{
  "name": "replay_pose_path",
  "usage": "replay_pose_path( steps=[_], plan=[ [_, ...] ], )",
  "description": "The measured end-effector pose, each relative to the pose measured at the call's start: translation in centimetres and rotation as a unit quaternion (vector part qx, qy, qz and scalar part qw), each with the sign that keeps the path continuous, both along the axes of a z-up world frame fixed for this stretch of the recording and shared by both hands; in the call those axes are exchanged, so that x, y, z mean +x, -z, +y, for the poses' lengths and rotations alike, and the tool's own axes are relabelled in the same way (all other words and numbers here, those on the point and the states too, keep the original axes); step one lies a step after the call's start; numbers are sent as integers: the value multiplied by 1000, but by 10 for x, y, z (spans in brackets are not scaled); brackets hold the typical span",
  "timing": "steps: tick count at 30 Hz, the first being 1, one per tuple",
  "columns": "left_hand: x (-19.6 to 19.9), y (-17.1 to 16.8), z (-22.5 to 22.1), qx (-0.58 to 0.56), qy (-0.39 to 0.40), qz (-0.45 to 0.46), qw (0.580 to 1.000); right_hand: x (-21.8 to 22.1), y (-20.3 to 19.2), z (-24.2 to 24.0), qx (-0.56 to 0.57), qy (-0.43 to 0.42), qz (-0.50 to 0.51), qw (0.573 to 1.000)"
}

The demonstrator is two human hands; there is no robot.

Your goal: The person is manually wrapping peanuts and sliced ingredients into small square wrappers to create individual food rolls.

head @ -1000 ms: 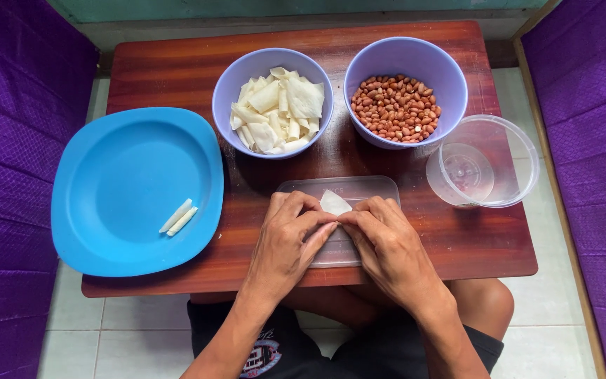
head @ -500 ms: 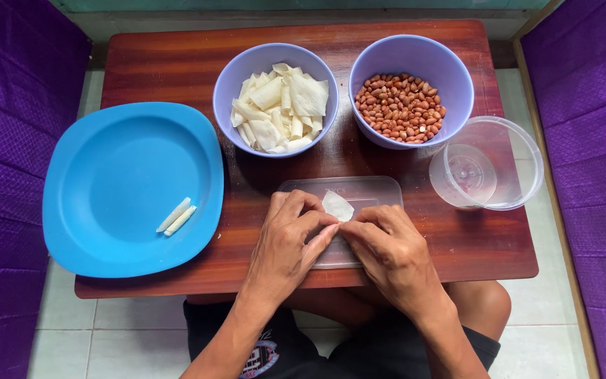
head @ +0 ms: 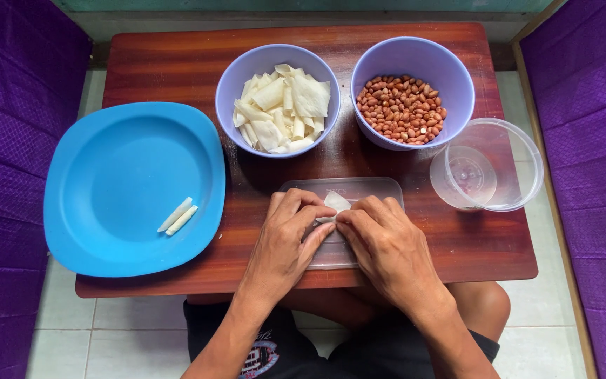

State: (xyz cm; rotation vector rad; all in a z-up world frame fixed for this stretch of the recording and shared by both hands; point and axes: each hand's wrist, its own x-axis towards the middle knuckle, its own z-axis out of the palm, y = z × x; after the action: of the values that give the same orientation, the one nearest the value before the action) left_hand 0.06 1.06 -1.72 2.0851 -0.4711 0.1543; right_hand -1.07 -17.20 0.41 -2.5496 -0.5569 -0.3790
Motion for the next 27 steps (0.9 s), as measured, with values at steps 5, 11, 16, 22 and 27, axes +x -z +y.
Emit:
replay_pose_path(
  steps=[5, 11, 16, 22, 27],
  plan=[
    [0, 4, -1, 9, -7, -1, 1000, 0, 8, 3, 3, 11, -16, 1000],
    [0, 1, -3, 23, -11, 2, 1000, -1, 10, 1, 64, 23, 10, 998],
    [-1, 0, -4, 30, -13, -5, 999, 0, 12, 1, 70, 24, 12, 997],
    [0, 1, -5, 40, -16, -6, 999, -1, 15, 3, 71, 36, -20, 997],
    [0, -1, -6, 46, -20, -1, 999, -4, 12, 2, 51, 21, -31, 998]
  ],
)
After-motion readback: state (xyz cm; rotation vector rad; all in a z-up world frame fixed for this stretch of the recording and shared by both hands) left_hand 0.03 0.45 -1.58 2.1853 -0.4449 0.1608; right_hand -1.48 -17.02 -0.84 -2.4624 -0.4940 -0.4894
